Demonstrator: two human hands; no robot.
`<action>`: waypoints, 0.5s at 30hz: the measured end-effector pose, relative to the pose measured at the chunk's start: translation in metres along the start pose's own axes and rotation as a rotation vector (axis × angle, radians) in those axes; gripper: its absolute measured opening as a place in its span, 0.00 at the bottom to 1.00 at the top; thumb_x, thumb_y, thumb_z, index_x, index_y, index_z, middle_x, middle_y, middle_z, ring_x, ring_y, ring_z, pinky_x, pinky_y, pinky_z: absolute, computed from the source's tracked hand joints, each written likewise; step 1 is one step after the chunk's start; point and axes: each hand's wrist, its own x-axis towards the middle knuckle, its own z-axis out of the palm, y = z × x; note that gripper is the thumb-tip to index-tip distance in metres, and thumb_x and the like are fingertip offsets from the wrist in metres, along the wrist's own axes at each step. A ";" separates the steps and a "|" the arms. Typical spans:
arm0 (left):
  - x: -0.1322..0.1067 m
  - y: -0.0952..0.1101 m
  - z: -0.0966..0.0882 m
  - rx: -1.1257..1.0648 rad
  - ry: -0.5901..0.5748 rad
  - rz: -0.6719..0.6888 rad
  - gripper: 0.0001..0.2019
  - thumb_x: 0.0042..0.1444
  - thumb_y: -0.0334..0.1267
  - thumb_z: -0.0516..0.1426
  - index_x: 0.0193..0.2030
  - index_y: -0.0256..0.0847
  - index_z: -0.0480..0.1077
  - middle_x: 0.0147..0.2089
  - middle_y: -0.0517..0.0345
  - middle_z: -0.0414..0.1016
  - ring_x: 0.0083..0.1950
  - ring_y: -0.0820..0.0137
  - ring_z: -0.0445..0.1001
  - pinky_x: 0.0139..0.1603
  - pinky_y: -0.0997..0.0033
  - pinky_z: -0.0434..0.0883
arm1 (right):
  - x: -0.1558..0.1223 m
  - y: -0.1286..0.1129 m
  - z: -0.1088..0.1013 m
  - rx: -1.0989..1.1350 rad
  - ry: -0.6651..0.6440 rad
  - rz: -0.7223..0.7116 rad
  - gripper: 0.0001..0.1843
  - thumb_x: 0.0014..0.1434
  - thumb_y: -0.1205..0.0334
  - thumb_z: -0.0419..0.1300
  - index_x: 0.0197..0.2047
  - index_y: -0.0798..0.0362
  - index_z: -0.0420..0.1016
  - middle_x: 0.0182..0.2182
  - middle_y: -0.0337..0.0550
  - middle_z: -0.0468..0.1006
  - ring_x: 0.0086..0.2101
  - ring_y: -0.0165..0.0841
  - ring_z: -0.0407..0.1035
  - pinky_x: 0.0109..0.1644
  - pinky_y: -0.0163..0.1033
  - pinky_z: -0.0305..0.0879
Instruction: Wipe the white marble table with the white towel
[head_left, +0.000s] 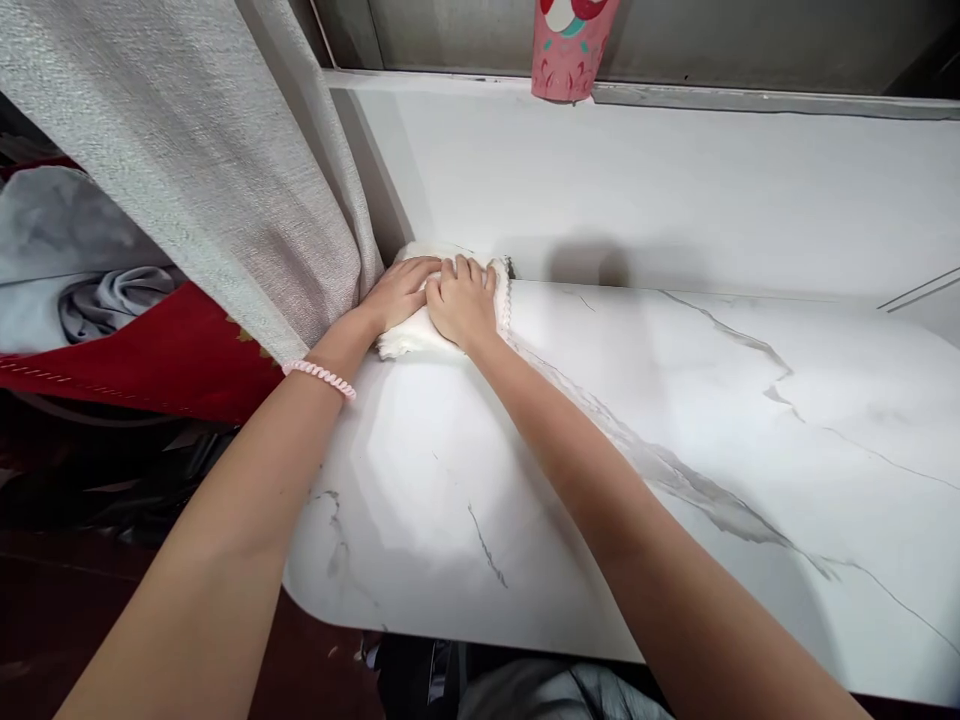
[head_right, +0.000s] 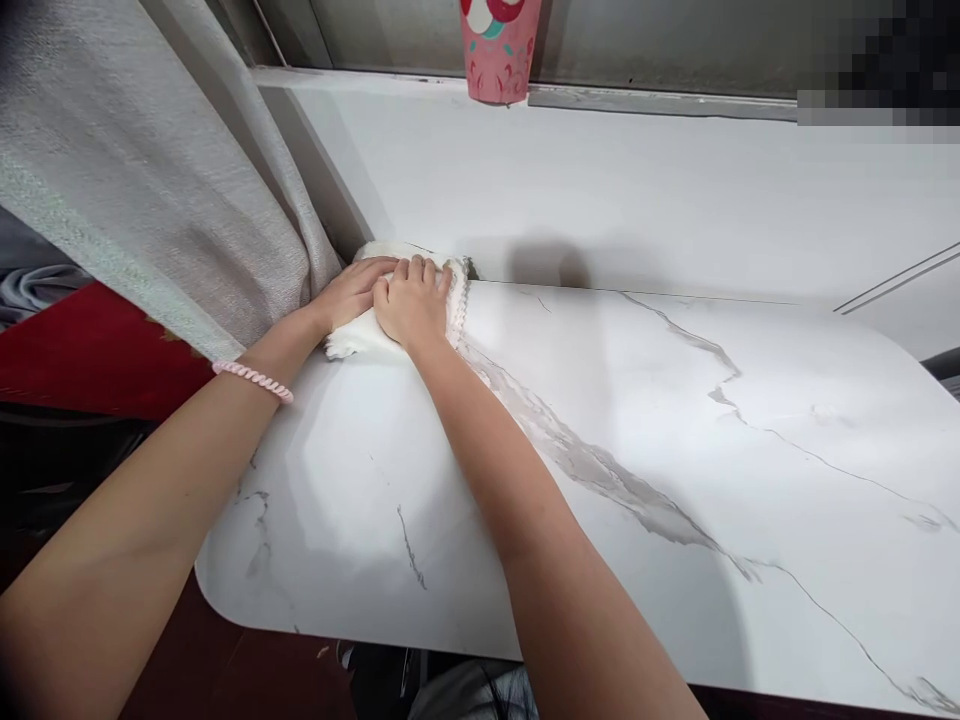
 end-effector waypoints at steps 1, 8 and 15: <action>-0.002 0.001 0.000 0.009 0.000 -0.008 0.27 0.60 0.44 0.43 0.63 0.39 0.62 0.67 0.49 0.63 0.69 0.61 0.58 0.70 0.59 0.52 | -0.001 0.000 0.000 0.002 -0.006 -0.005 0.27 0.70 0.59 0.41 0.65 0.64 0.62 0.65 0.57 0.60 0.65 0.45 0.51 0.70 0.58 0.34; -0.027 0.007 0.003 0.116 0.024 -0.050 0.28 0.62 0.44 0.41 0.66 0.34 0.59 0.70 0.43 0.58 0.70 0.59 0.54 0.71 0.55 0.50 | -0.016 -0.002 -0.005 0.029 -0.092 -0.081 0.29 0.71 0.57 0.41 0.67 0.67 0.57 0.68 0.58 0.55 0.67 0.43 0.46 0.72 0.54 0.30; -0.075 0.026 0.000 0.124 0.027 -0.098 0.25 0.65 0.44 0.40 0.67 0.41 0.56 0.70 0.49 0.57 0.71 0.60 0.53 0.71 0.50 0.48 | -0.052 -0.017 -0.009 0.058 -0.105 -0.128 0.29 0.70 0.58 0.43 0.68 0.67 0.57 0.68 0.59 0.55 0.67 0.45 0.46 0.71 0.56 0.31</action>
